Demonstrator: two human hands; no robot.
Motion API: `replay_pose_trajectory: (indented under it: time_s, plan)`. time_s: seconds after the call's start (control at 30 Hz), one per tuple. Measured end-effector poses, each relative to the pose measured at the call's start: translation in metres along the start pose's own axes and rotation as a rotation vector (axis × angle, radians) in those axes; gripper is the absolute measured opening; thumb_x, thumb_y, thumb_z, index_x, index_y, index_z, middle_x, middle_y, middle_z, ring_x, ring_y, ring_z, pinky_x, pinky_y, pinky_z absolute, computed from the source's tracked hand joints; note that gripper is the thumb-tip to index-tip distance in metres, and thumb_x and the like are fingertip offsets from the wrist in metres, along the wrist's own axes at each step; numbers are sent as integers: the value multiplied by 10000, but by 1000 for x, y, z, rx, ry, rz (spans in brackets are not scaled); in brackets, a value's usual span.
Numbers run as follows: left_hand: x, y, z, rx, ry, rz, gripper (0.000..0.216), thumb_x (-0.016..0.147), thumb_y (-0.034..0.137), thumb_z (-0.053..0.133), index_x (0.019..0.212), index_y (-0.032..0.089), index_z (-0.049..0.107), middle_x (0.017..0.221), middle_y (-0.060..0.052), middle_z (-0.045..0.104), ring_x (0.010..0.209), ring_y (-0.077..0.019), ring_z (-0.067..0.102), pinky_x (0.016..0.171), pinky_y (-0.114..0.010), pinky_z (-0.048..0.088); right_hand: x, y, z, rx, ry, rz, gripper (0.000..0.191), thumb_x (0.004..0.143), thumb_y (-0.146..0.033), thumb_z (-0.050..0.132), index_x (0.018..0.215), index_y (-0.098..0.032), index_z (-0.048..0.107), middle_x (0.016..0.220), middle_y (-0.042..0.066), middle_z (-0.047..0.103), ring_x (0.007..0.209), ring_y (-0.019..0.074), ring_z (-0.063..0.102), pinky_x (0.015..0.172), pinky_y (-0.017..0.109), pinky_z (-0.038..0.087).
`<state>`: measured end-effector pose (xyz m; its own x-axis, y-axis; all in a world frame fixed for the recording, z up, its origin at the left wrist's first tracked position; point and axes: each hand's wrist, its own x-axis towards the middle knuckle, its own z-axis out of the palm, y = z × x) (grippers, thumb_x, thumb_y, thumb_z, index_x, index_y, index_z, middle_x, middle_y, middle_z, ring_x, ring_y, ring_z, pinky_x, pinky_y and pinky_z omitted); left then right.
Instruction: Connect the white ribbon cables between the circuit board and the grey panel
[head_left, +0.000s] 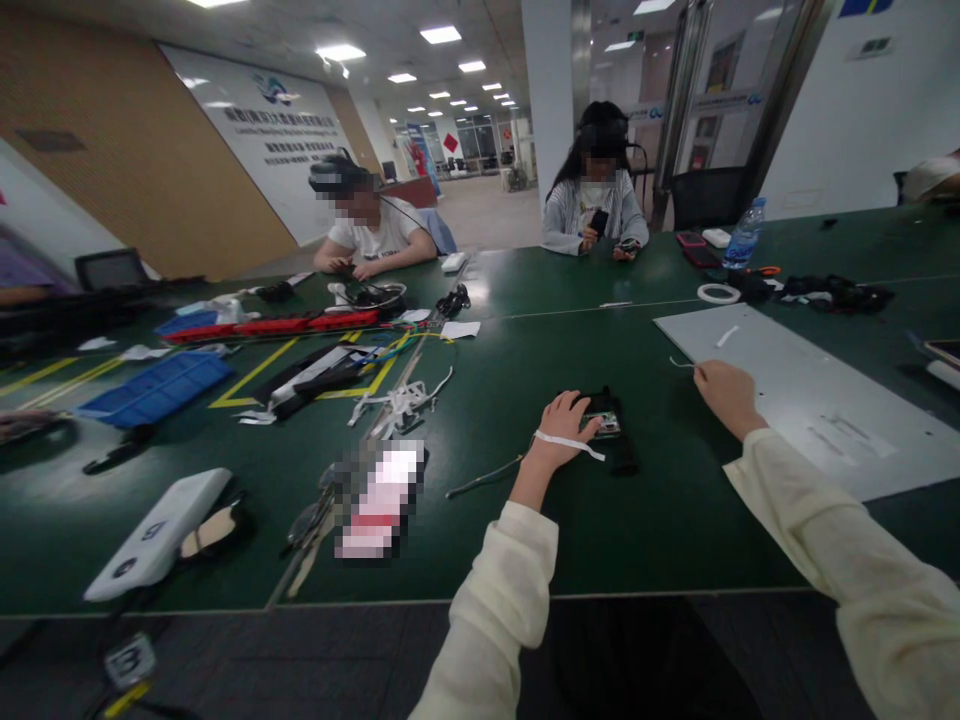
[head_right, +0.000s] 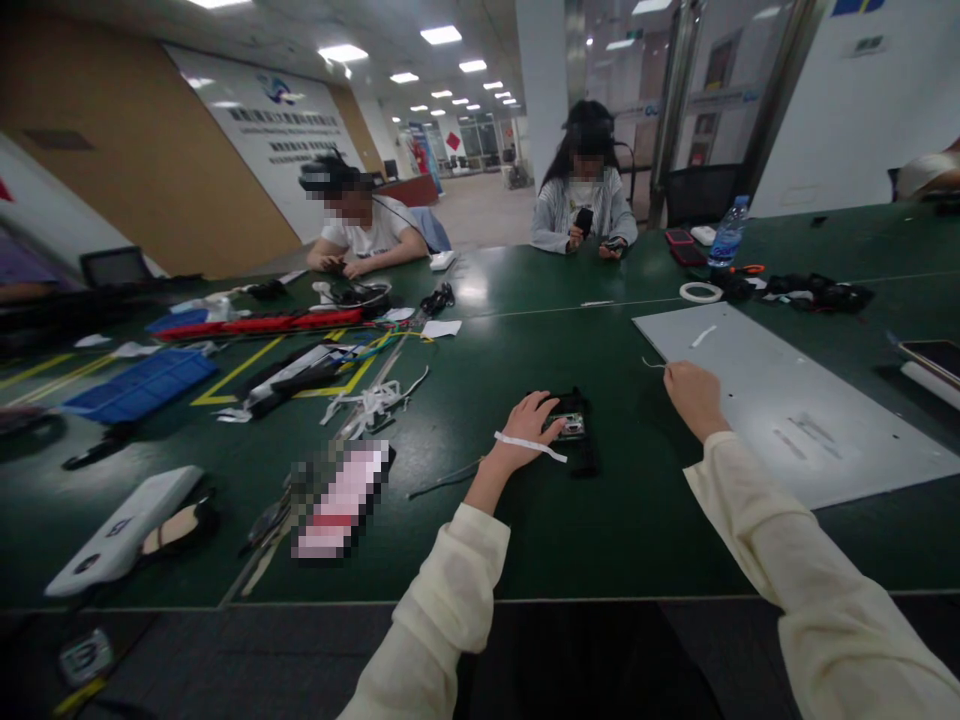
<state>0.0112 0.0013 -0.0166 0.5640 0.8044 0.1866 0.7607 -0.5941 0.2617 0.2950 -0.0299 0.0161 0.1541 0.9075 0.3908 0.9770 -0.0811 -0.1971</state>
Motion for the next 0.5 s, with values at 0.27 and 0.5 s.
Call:
replay_pose_trajectory:
  time_s: [0.27,0.5]
  plan:
    - [0,2,-1,-7,13,-3,523,950,511,339,1337,183,463,1415,-126,434,1349,-272,359,1102,-475,316,-29,-67,3,166,-17,-354,316,983,-260,374,1085,-153,653,1021,117,664,917,197,624,831,306,478]
    - [1,-6,8,21,10,21,449,950,416,410,1345,210,459,1444,-93,416,1370,-240,333,1127,-410,298,-67,-151,-8,236,40,-815,351,984,-173,328,1143,-146,639,1122,132,644,1030,216,587,884,352,465]
